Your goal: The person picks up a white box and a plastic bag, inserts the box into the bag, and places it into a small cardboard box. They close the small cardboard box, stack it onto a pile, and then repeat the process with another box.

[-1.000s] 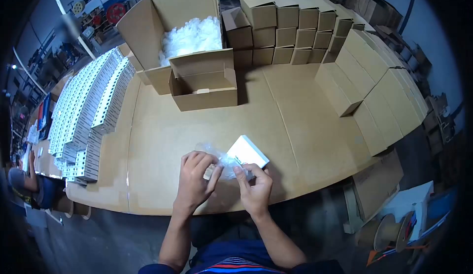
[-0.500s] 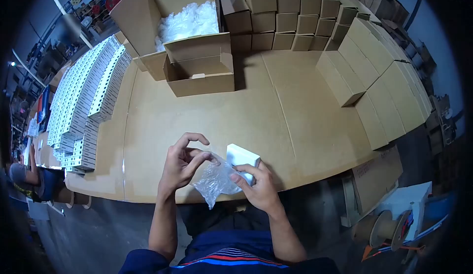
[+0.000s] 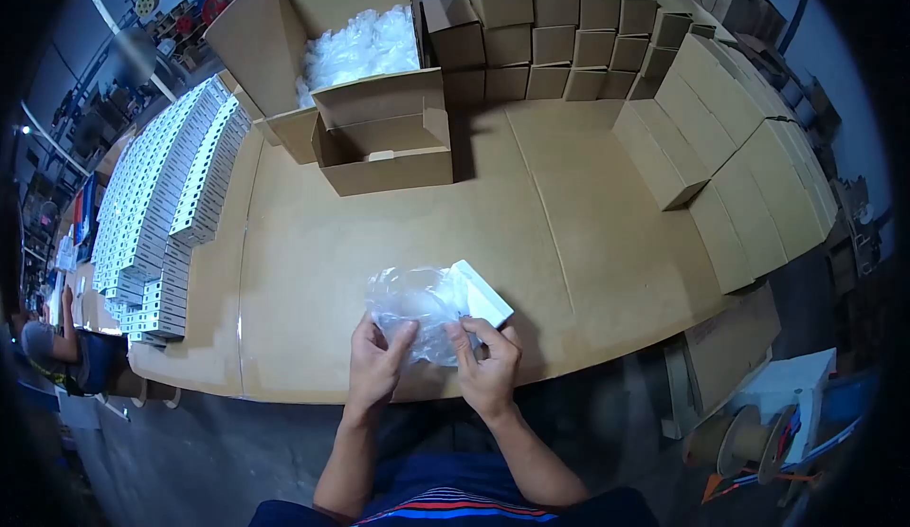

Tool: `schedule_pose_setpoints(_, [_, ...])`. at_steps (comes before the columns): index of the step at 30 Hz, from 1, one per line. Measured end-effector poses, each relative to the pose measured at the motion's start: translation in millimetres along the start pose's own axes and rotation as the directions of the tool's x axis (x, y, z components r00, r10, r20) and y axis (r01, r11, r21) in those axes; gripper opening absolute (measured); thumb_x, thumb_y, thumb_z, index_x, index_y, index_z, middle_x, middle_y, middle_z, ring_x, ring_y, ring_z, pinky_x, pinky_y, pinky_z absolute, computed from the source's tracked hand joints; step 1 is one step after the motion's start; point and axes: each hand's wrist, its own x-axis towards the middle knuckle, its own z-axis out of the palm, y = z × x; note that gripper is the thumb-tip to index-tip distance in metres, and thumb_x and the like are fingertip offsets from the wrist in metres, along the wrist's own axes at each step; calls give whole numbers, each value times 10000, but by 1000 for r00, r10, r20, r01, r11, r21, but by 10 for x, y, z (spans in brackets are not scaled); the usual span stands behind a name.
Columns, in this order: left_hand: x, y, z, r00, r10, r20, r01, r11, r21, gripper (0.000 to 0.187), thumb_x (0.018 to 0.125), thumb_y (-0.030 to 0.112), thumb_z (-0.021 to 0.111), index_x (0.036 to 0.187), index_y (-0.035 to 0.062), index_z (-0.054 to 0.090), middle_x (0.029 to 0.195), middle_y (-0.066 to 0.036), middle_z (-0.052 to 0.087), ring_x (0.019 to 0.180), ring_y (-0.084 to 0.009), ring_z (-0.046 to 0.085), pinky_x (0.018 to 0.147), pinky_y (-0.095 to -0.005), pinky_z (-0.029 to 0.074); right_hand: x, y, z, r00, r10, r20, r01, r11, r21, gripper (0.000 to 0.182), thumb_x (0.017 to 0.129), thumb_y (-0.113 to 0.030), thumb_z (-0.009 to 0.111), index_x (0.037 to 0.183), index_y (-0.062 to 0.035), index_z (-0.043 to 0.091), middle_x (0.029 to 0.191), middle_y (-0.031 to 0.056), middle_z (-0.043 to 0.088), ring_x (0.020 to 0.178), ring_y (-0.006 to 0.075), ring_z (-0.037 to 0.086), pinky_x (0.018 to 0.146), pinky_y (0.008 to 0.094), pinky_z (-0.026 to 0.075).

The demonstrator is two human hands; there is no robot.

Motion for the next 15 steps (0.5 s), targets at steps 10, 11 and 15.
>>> schedule_pose_setpoints(10, [62,-23,-169,983,161,85,-176,962,208,406,895,41,780,1219,-15,541,960,-83,706,869,-149,683,797,-282,564,-3,138,-60,996,89,21,-90,990,106,207,952,-185,769,1009,10,734,882,27,572,655,58,435,558,244,376])
schedule_pose_setpoints(11, [39,73,-161,997,-3,73,-8,987,159,423,857,36,819,1200,-29,580,1009,-92,703,962,-183,684,889,-317,553,9,151,-64,996,78,38,-81,992,100,206,953,-188,767,1013,7,736,872,25,570,644,54,425,554,243,371])
schedule_pose_setpoints(15, [41,-7,-248,988,-117,97,86,957,277,385,847,36,824,1168,-36,624,1107,-108,693,1002,-168,677,875,-306,555,137,1,-156,987,-14,162,0,996,85,195,975,-188,722,1075,-23,747,820,25,578,687,73,466,583,260,386])
